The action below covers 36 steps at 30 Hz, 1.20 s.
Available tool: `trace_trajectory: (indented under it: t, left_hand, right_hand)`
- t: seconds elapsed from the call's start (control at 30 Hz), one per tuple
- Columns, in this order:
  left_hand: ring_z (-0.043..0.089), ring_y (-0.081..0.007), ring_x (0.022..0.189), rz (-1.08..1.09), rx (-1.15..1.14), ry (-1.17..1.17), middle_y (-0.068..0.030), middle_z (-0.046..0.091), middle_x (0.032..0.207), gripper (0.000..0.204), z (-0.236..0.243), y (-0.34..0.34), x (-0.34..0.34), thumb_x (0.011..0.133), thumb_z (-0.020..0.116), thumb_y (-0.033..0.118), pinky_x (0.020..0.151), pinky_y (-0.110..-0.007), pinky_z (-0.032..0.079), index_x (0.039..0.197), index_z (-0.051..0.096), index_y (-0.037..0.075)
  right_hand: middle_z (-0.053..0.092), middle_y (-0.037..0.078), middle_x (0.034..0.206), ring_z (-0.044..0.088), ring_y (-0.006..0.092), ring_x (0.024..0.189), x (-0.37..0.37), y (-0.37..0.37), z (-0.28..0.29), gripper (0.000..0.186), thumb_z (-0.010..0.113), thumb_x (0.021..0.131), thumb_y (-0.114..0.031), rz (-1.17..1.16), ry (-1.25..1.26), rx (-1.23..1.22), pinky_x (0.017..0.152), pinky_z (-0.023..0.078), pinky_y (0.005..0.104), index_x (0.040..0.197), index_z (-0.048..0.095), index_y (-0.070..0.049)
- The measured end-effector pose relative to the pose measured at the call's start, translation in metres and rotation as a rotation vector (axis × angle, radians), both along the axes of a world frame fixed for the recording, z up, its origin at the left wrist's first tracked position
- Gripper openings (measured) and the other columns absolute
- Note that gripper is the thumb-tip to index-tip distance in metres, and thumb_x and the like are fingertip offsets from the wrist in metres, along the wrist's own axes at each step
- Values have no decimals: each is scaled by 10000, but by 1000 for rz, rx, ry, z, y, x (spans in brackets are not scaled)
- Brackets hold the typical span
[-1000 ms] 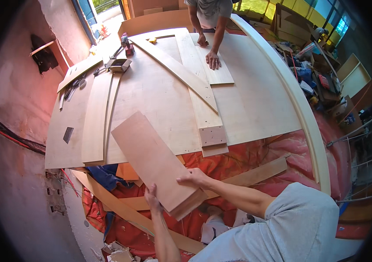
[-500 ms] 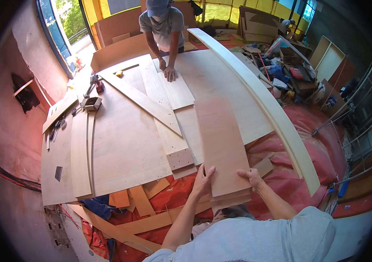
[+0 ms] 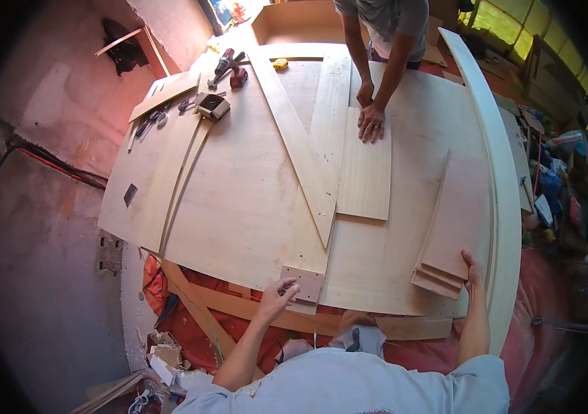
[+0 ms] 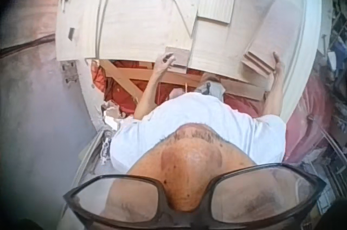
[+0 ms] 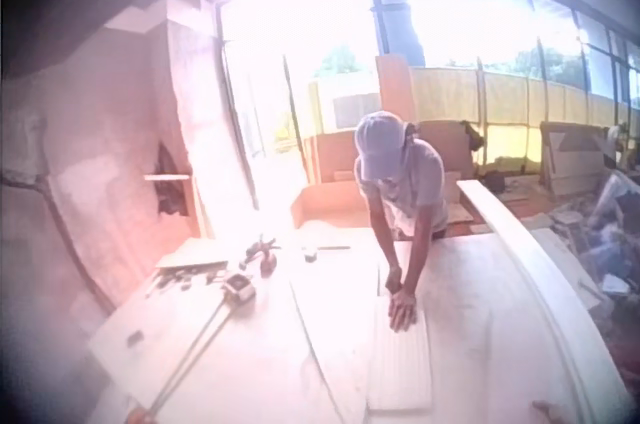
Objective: The person positions wooden boards on a large panel on a workbench, handling long slats and smaller rectangular pieces by hand.
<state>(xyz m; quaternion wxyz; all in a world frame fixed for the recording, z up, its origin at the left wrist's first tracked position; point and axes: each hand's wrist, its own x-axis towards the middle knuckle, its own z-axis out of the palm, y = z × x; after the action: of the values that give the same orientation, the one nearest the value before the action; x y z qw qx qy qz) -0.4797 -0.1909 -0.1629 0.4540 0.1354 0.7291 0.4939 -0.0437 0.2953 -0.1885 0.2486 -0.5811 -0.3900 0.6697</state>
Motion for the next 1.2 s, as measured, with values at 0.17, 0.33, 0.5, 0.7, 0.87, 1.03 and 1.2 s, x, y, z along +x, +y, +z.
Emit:
trace_trajectory:
  t: [0.17,0.33,0.5,0.7,0.87,1.03,1.2]
  left_hand:
    - [670,-100,743,186,14,-16,-107,755,1003,383,-8,41,-10,1037,687,228,637,-233,572,1309,652,-40]
    - [660,-96,723,349,6,35,-118,753,985,375,-4,56,-11,1046,670,220,614,-233,567,1305,647,-50]
    - [657,-95,707,374,9,143,-84,752,965,391,5,32,-68,1038,678,255,616,-251,568,1312,651,-23]
    - [662,-88,691,836,-125,305,-72,756,941,358,-24,-122,-154,1027,671,248,604,-255,565,1271,670,-14]
    - [714,-341,965,561,-596,847,-201,745,1064,688,-41,-223,-323,900,751,517,891,-436,573,1282,654,-47]
    - [667,-433,1186,555,-619,1089,-299,695,1238,939,-31,-323,-538,753,823,679,1024,-480,534,1328,637,-39]
    - [503,-439,1390,381,-817,873,-281,538,1466,1105,-70,-326,-529,723,828,698,1152,-545,422,1482,484,-28]
  right_hand:
    - [679,179,1268,652,265,1175,-51,162,-17,710,844,870,-381,84,-49,35,1043,523,413,1373,594,54]
    - [683,173,1308,648,235,1209,-111,253,-23,766,850,859,-409,193,-262,268,1062,504,380,1389,608,88]
    - [687,201,1361,627,315,1281,-123,320,-32,857,739,863,-662,321,-802,410,1084,465,445,1352,680,40]
    - [604,338,1405,571,457,1334,-131,278,-74,894,609,958,-647,411,-1092,789,1133,429,484,1391,566,134]
    - [645,281,1379,631,370,1274,-102,79,-50,541,561,1087,-368,227,-935,937,1096,471,404,1417,589,61]
    - [718,39,938,645,90,808,-149,-249,1,295,645,1059,-204,356,-514,720,712,549,269,1266,705,-1]
    - [790,98,913,737,101,771,-293,-476,49,228,730,1000,-125,697,-237,544,686,591,264,1182,745,12]
